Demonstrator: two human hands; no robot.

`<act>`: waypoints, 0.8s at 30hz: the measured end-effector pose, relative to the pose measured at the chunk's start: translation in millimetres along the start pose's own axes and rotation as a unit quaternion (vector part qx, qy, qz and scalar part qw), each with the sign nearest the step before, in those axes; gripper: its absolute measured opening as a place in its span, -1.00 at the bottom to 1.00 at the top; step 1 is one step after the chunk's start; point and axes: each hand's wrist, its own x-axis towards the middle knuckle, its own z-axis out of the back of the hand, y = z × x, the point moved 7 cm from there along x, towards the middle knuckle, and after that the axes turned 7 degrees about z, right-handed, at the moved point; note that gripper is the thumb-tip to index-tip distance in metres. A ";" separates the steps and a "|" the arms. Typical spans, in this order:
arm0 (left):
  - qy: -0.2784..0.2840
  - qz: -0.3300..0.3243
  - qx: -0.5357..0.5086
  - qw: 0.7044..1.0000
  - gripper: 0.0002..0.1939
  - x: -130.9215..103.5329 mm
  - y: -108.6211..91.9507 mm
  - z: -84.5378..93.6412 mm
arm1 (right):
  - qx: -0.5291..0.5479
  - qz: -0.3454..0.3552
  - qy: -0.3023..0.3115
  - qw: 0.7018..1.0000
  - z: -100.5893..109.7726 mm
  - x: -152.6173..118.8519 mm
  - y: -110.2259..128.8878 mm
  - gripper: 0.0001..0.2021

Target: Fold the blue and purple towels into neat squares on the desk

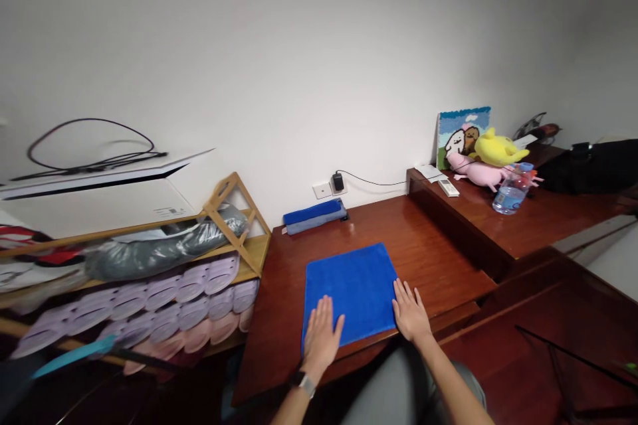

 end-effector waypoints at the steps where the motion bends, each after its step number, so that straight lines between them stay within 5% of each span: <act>1: -0.015 0.023 0.010 1.000 -0.27 -6.2 26.7 3.4 | 0.000 0.000 0.002 1.000 -0.5 -0.1 -0.2 -0.38; 3: -0.030 0.039 0.020 0.999 -0.29 -18.1 62.2 7.6 | 0.001 -0.002 0.010 1.000 -0.7 -0.4 -0.3 -0.37; 5: -0.033 0.032 0.022 0.999 -0.30 -27.2 75.5 8.3 | -0.001 -0.006 0.019 1.000 0.4 -1.1 0.1 -0.36; 13: -0.076 0.032 -0.001 0.997 -0.28 -22.5 67.6 13.3 | -0.004 -0.024 0.059 0.998 4.3 10.4 -3.8 -0.35; 20: -0.022 -0.067 -0.049 0.996 -0.35 72.9 -7.5 30.5 | 0.000 0.014 0.001 1.000 36.2 117.4 9.9 -0.36; 24: 0.018 -0.102 -0.059 0.993 -0.36 122.4 -56.6 18.8 | 0.003 0.013 0.038 0.999 17.5 168.2 14.4 -0.37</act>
